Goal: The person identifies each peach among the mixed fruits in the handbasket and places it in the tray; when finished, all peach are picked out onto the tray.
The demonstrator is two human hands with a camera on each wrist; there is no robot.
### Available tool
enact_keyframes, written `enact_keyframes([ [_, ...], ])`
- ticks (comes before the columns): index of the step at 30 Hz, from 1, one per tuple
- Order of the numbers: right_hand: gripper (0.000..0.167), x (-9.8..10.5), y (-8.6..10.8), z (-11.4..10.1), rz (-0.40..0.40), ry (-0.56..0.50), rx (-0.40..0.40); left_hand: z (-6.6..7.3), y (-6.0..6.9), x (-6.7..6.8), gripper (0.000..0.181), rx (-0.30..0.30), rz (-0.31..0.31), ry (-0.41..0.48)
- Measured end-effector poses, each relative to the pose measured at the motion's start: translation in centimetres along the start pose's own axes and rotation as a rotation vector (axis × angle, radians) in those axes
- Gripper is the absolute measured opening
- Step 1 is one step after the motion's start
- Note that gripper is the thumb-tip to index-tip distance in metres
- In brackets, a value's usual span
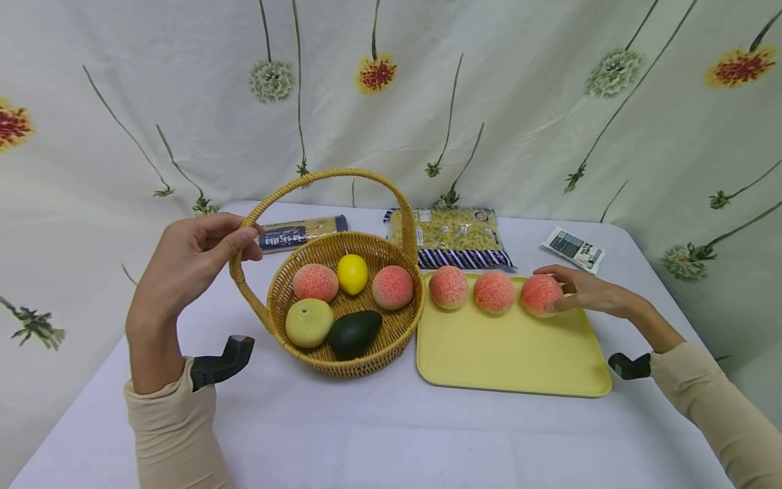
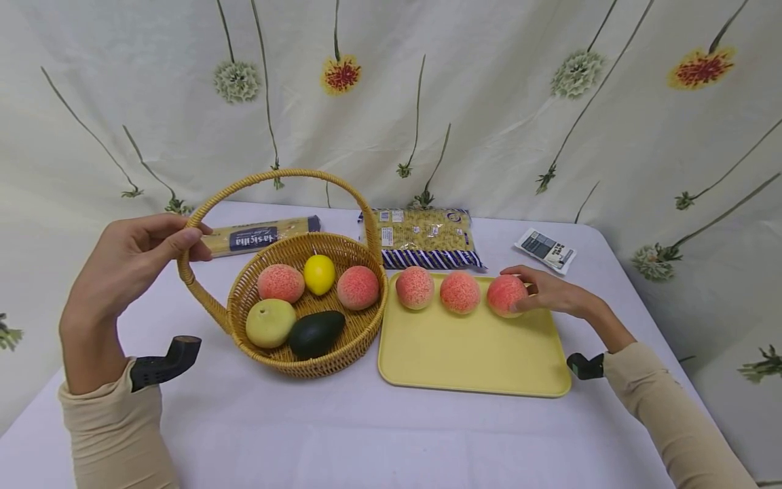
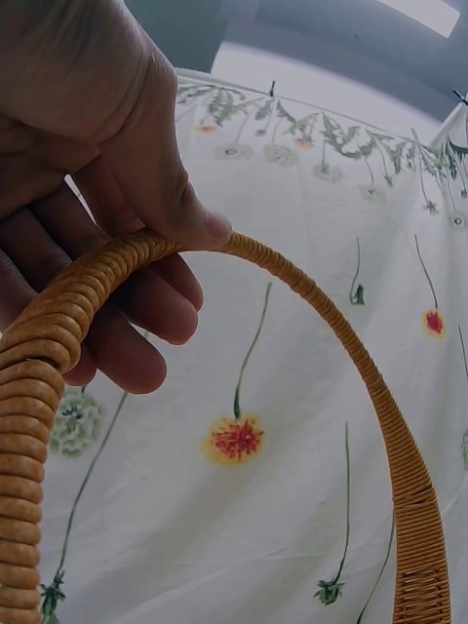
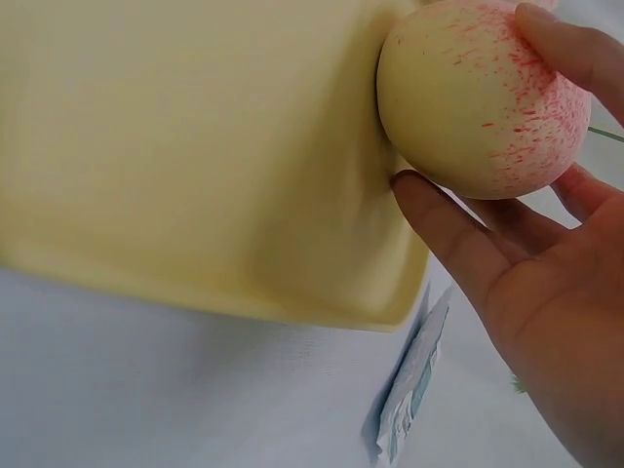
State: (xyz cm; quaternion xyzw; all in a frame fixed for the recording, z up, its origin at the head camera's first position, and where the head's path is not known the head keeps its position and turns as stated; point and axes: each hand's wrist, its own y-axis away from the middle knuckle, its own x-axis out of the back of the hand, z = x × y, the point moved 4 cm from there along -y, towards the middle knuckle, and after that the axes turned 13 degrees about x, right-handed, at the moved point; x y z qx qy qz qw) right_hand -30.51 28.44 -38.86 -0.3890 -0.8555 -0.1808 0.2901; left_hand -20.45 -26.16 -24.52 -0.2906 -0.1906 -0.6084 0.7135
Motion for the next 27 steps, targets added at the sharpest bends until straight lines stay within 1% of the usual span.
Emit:
enact_keyframes([
  [6, 0.072, 0.17, 0.08, 0.12, 0.012, 0.006, 0.007, 0.05, 0.0, -0.03, 0.022, -0.003, -0.002, 0.002],
  [15, 0.074, 0.32, 0.19, 0.07, 0.018, -0.008, -0.009, 0.05, 0.03, 0.04, 0.021, -0.003, 0.004, -0.004],
  [22, 0.073, 0.23, 0.15, 0.23, 0.02, -0.006, -0.011, -0.02, 0.01, -0.02, 0.019, 0.005, 0.001, -0.005],
  [27, 0.073, 0.18, 0.14, 0.2, 0.026, 0.0, -0.027, 0.02, 0.0, -0.03, 0.018, 0.006, 0.0, -0.007],
])
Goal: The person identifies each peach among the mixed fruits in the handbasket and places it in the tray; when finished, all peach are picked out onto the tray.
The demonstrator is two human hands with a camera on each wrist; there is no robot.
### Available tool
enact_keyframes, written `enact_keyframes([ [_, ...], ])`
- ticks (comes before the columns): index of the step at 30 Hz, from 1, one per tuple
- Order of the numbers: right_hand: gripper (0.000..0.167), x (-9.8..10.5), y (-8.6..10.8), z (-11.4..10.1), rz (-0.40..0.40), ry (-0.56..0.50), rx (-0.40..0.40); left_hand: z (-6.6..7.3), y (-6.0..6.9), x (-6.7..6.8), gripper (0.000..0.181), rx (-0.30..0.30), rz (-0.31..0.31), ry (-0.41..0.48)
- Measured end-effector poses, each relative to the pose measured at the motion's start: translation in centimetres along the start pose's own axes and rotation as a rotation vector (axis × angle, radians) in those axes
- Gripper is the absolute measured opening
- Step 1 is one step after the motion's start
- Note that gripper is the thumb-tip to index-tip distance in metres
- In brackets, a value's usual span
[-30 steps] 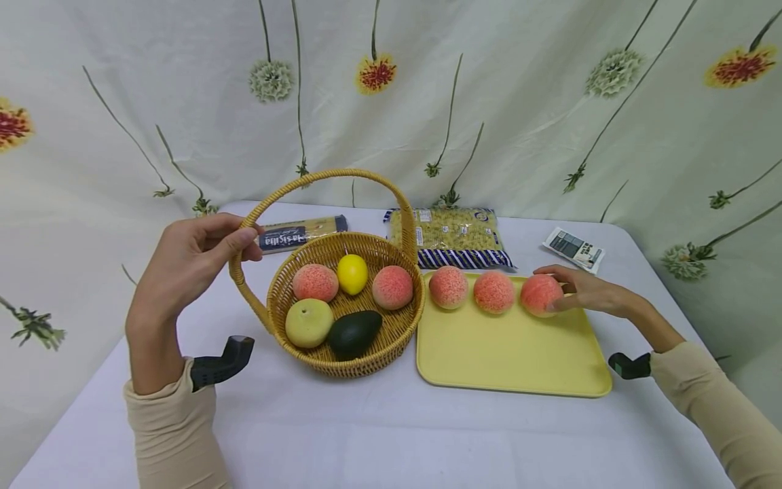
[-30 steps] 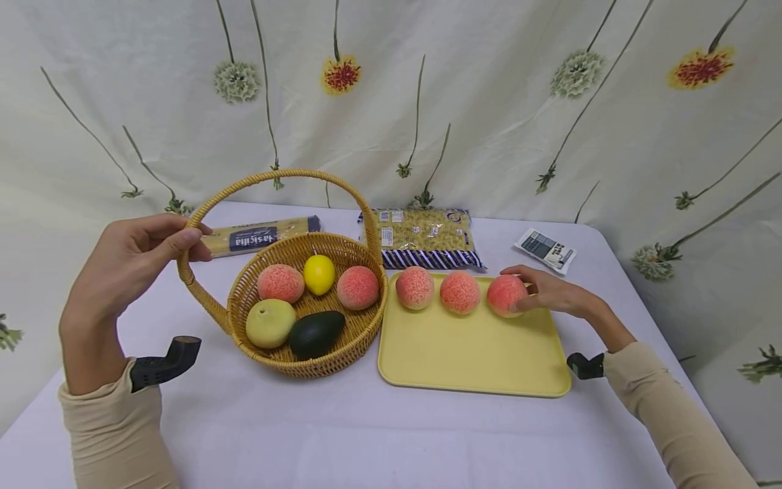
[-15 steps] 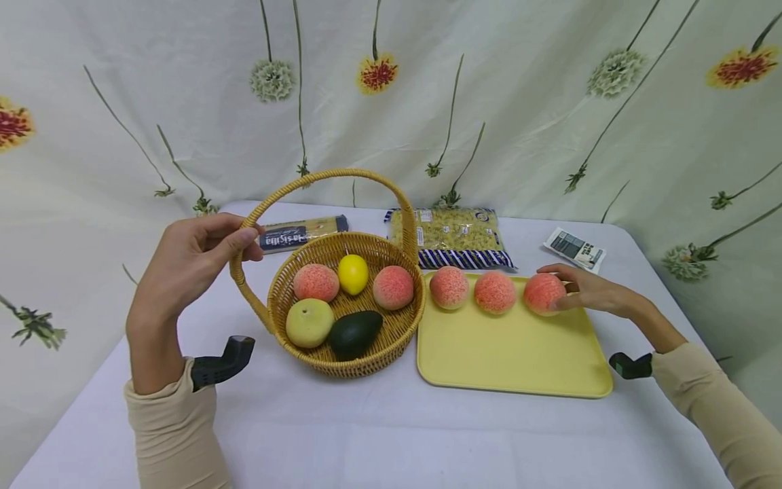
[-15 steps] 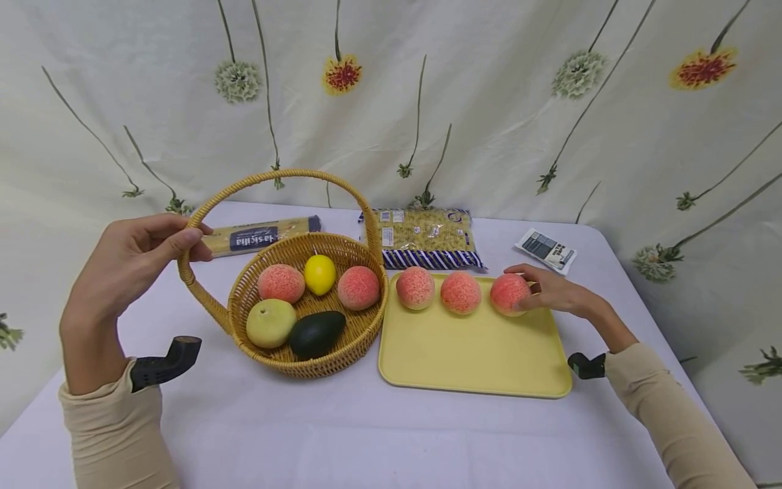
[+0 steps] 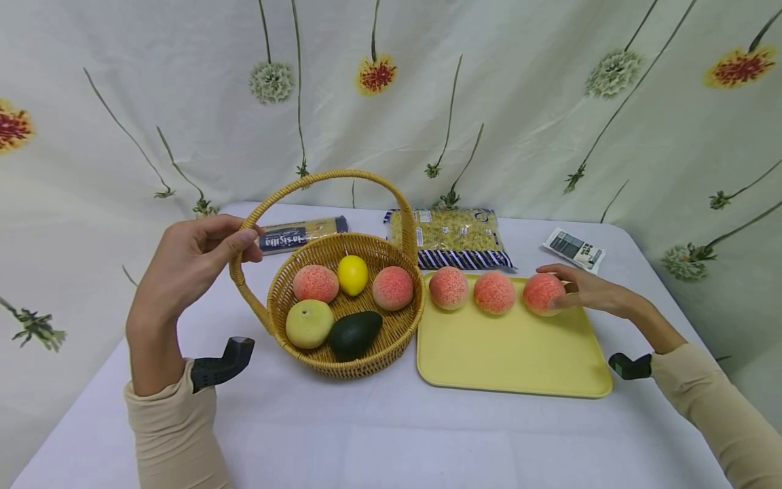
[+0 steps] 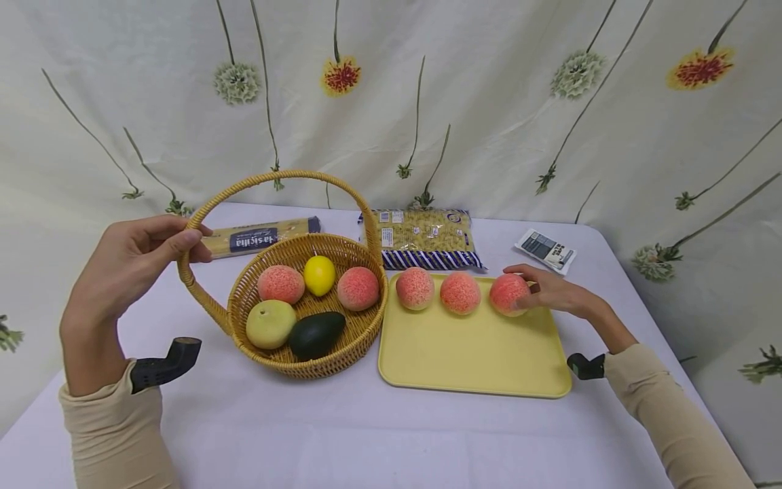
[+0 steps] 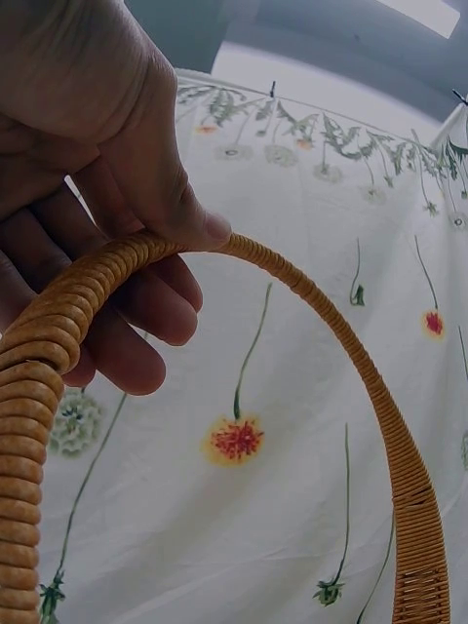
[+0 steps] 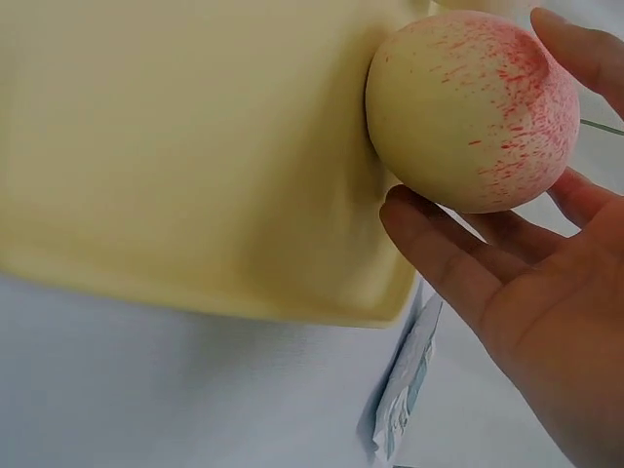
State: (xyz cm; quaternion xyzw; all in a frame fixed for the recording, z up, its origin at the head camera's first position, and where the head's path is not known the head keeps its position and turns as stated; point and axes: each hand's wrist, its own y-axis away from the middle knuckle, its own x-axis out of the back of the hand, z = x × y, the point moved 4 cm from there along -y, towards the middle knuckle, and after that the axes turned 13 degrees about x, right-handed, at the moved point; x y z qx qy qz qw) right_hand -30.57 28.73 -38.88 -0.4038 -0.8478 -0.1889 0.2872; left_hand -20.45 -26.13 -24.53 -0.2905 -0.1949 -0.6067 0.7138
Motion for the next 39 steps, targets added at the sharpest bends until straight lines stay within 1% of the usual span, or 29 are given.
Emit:
enact_keyframes([
  [4, 0.072, 0.2, -0.1, -0.5, 0.017, 0.031, 0.007, 0.0, 0.0, 0.0, 0.02, -0.001, 0.0, 0.0],
  [8, 0.069, 0.5, -0.3, -1.2, 0.042, 0.057, 0.053, 0.0, 0.0, 0.0, 0.021, -0.005, 0.002, -0.002],
  [13, 0.066, 0.6, -0.6, -2.3, 0.059, 0.036, 0.094, 0.0, 0.0, 0.0, 0.02, -0.003, 0.003, -0.004],
  [16, 0.063, 0.5, -0.9, -3.3, 0.073, 0.041, 0.117, -0.1, 0.0, 0.0, 0.021, 0.001, 0.002, -0.003],
  [19, 0.061, 0.4, -1.2, -4.5, 0.096, 0.08, 0.14, -0.1, 0.0, 0.0, 0.022, 0.006, 0.0, -0.002],
  [23, 0.062, 0.1, -1.7, -6.2, 0.126, 0.119, 0.163, 0.0, 0.0, 0.0, 0.022, 0.003, 0.0, 0.001],
  [29, 0.061, -0.5, -2.6, -7.9, 0.154, 0.088, 0.227, 0.0, 0.0, 0.0, 0.021, -0.007, 0.0, 0.006],
  [34, 0.061, -1.3, -3.4, -9.3, 0.146, 0.076, 0.278, 0.1, 0.0, 0.0, 0.023, -0.01, -0.003, 0.007],
  [39, 0.062, -2.1, -4.1, -10.6, 0.112, 0.071, 0.316, 0.1, 0.0, 0.0, 0.024, -0.02, -0.009, 0.019],
])
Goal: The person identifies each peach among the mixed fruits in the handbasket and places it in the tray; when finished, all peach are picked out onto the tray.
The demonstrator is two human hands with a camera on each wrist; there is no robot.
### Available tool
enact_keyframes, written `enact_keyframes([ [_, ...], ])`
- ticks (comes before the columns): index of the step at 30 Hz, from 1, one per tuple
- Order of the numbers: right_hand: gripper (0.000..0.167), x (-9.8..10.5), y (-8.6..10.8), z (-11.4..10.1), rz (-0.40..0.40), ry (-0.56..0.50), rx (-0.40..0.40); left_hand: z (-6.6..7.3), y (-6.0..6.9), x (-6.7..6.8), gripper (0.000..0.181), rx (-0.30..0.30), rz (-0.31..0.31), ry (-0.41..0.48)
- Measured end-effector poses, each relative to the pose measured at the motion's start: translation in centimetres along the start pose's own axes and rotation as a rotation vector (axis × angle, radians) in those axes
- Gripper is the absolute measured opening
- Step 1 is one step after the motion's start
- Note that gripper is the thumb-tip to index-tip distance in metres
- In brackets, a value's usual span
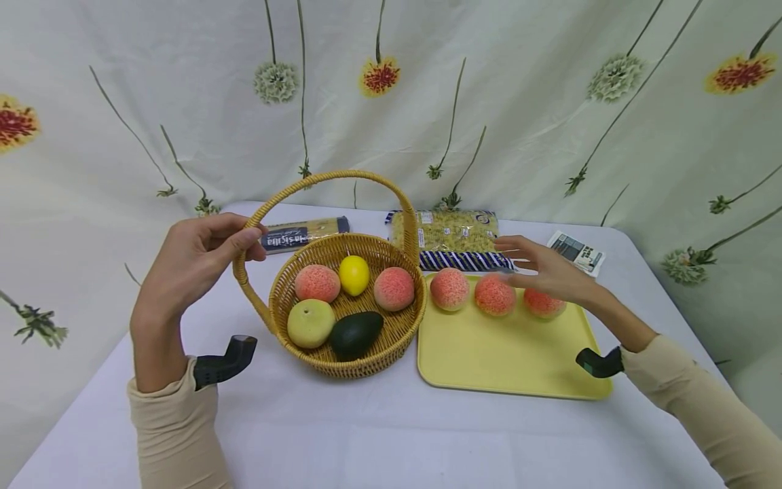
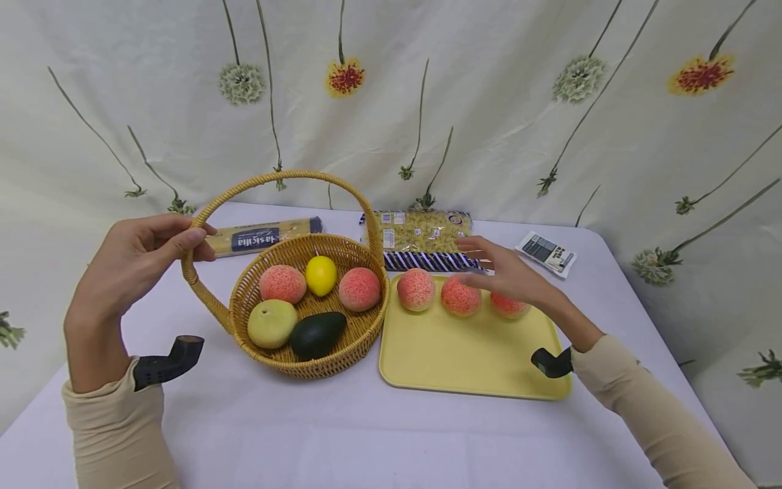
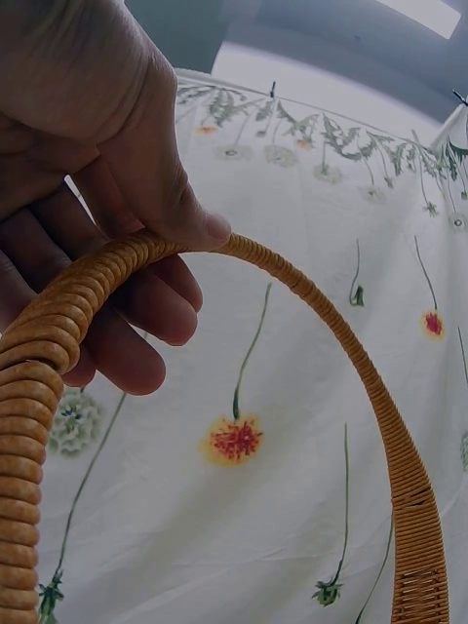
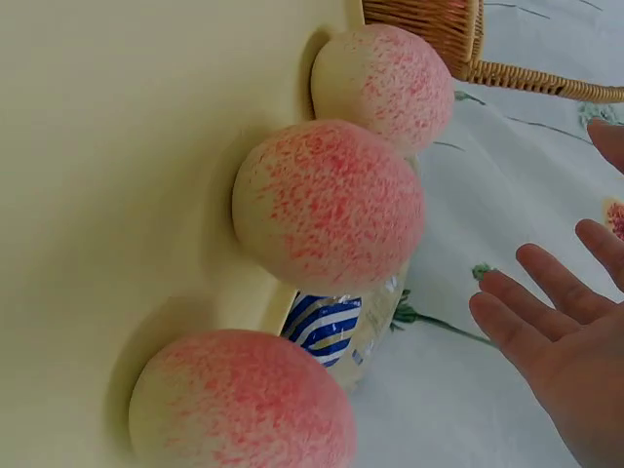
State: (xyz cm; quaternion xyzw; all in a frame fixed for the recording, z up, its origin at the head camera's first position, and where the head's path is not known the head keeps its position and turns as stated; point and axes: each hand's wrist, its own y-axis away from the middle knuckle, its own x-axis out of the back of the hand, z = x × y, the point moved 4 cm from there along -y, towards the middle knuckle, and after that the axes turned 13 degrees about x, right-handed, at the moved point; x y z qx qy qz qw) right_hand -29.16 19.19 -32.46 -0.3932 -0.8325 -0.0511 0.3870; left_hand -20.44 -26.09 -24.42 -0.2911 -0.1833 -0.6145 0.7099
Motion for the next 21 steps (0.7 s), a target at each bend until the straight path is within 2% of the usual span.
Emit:
enact_keyframes([
  [10, 0.062, -1.7, -2.0, -1.7, -0.036, -0.069, 0.113, -0.1, 0.0, 0.0, 0.023, -0.012, -0.008, 0.011],
  [21, 0.06, -3.4, -4.1, -3.6, -0.082, -0.08, 0.173, -0.1, 0.0, 0.0, 0.024, -0.011, 0.0, 0.005],
])
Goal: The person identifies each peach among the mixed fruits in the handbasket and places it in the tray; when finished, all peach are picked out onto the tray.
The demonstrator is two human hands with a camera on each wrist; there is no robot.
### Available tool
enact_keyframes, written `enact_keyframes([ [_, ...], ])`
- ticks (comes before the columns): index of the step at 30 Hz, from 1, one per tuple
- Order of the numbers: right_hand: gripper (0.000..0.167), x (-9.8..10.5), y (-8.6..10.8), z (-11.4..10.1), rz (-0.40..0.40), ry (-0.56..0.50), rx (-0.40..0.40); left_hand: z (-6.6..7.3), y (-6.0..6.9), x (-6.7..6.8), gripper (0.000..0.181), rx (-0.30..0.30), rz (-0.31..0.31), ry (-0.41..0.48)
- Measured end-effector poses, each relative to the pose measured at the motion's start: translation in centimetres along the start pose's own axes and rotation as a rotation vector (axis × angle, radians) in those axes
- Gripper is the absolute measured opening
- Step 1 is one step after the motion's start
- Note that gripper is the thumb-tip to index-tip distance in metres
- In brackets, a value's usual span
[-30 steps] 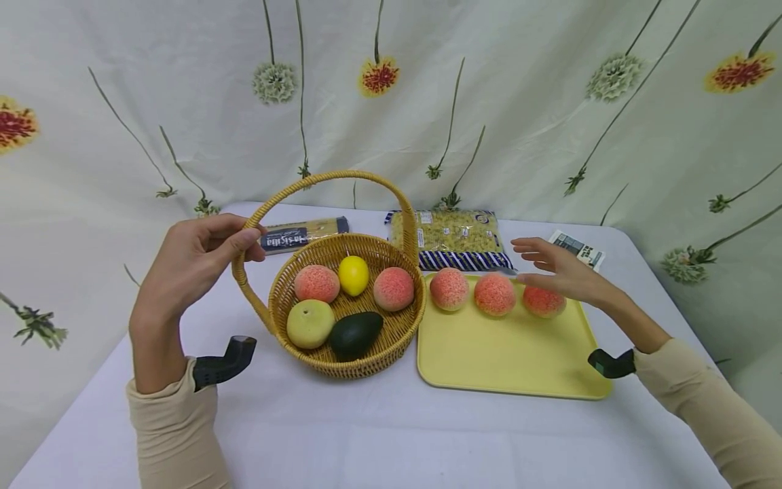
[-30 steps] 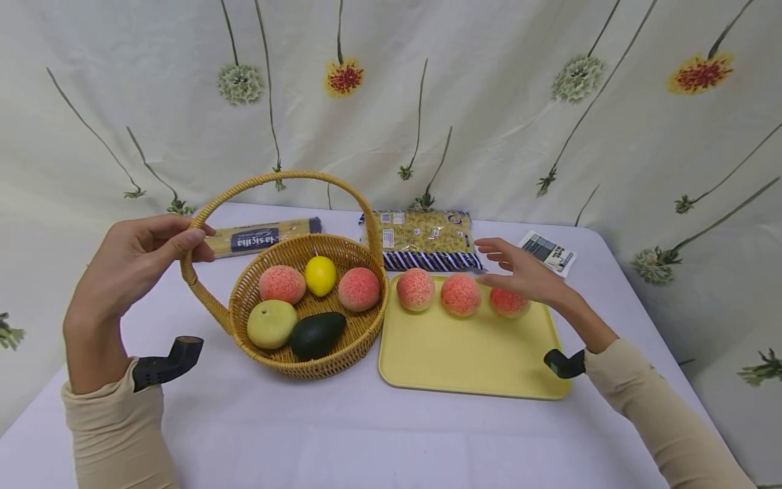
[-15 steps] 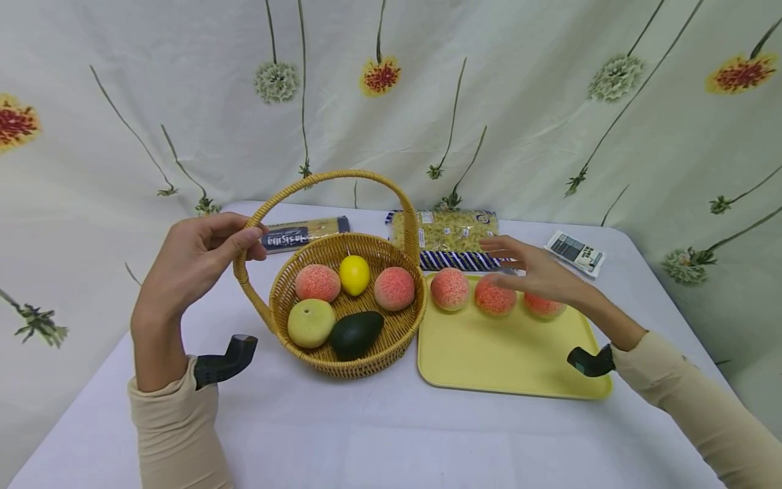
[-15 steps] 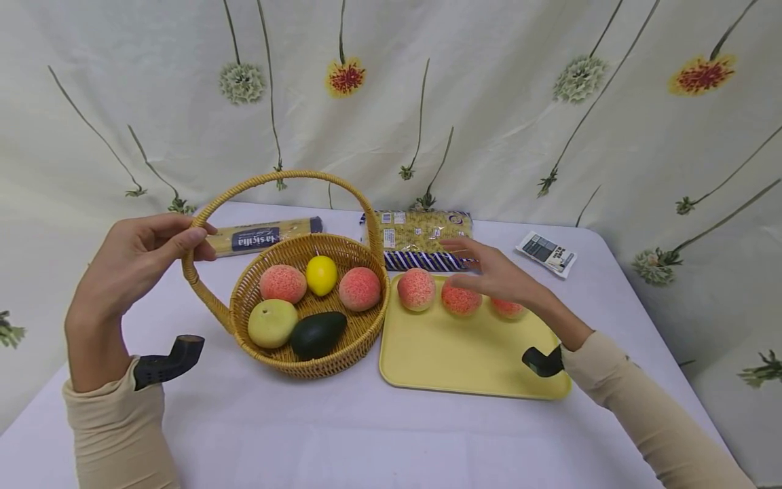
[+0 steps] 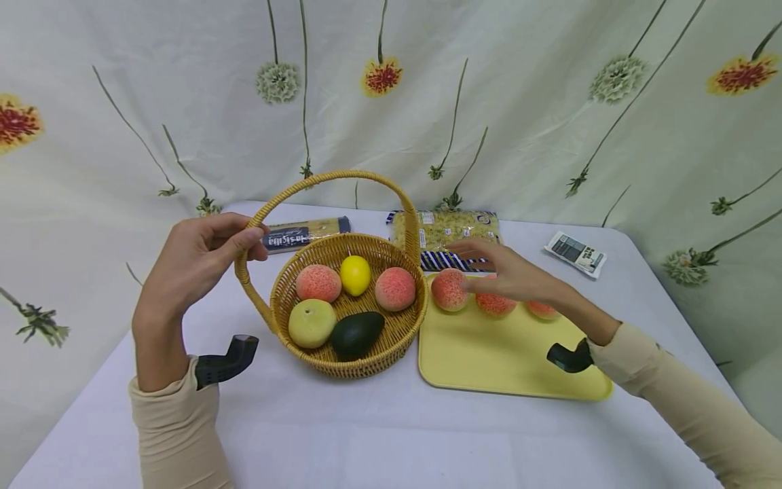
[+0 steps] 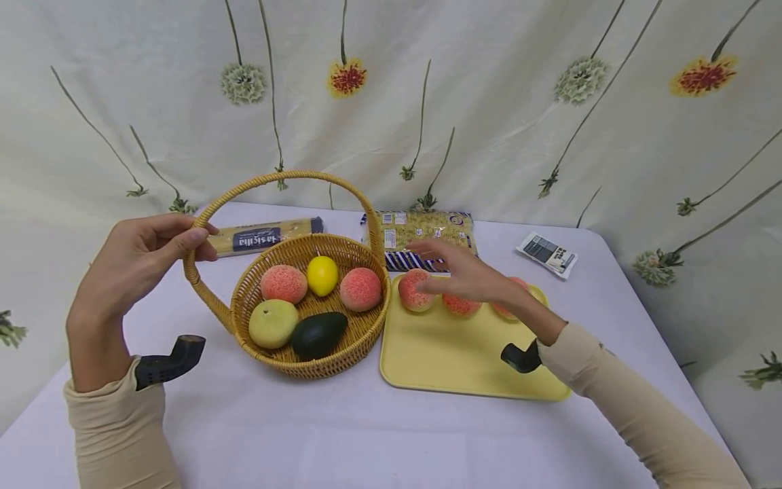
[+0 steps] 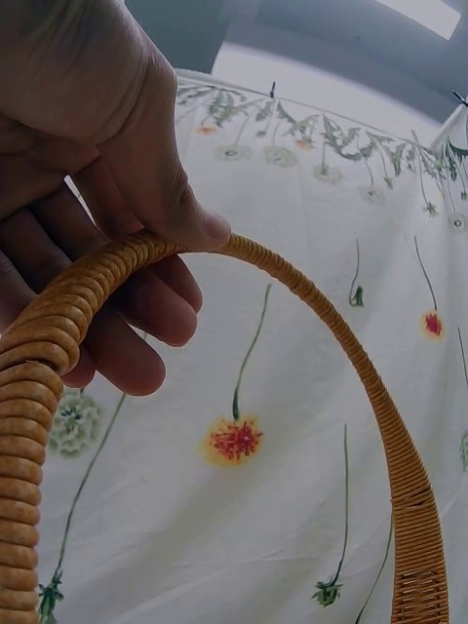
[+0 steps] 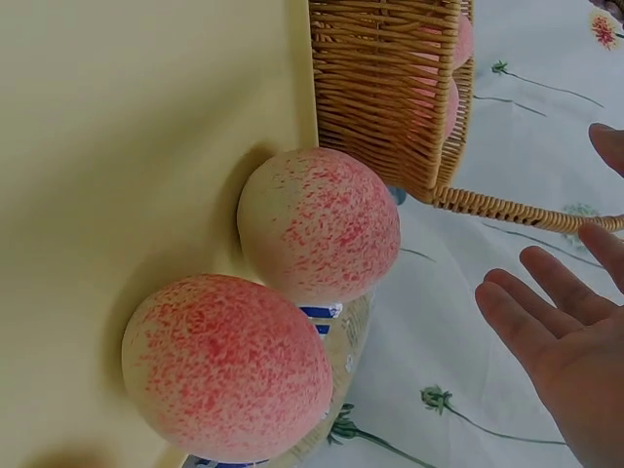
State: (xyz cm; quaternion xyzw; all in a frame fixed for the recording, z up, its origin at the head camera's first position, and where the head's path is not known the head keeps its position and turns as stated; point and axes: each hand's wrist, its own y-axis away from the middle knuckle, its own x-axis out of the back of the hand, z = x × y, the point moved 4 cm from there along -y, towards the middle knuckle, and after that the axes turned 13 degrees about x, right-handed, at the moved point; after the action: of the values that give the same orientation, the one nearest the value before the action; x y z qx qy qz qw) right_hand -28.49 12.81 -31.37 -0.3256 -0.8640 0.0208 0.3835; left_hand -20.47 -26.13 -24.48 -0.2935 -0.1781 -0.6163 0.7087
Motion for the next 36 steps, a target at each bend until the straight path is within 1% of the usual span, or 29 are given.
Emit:
enact_keyframes([
  [3, 0.06, -0.5, -0.5, -0.2, -0.021, -0.001, 0.018, 0.0, 0.0, 0.0, 0.024, -0.001, 0.001, -0.001],
  [10, 0.062, -1.4, -1.6, -1.0, -0.058, 0.044, 0.056, 0.0, 0.0, 0.0, 0.024, -0.004, 0.0, 0.003],
  [17, 0.061, -2.1, -2.6, -1.2, -0.083, 0.06, 0.052, 0.0, 0.0, 0.0, 0.024, 0.0, 0.001, 0.002],
  [23, 0.062, -2.6, -3.6, -1.2, -0.104, 0.052, 0.07, -0.3, -0.2, 0.0, 0.025, 0.024, 0.0, 0.005],
  [27, 0.064, -3.0, -4.1, -1.2, -0.121, 0.045, 0.062, -0.3, -0.3, 0.0, 0.025, 0.037, -0.001, -0.005],
  [33, 0.067, -3.5, -5.0, -1.2, -0.144, 0.072, 0.036, -0.3, -0.2, 0.0, 0.025, 0.035, -0.001, -0.002],
  [36, 0.067, -4.0, -5.5, -1.0, -0.153, 0.082, 0.041, -0.3, -0.2, 0.0, 0.024, 0.03, -0.001, 0.002],
])
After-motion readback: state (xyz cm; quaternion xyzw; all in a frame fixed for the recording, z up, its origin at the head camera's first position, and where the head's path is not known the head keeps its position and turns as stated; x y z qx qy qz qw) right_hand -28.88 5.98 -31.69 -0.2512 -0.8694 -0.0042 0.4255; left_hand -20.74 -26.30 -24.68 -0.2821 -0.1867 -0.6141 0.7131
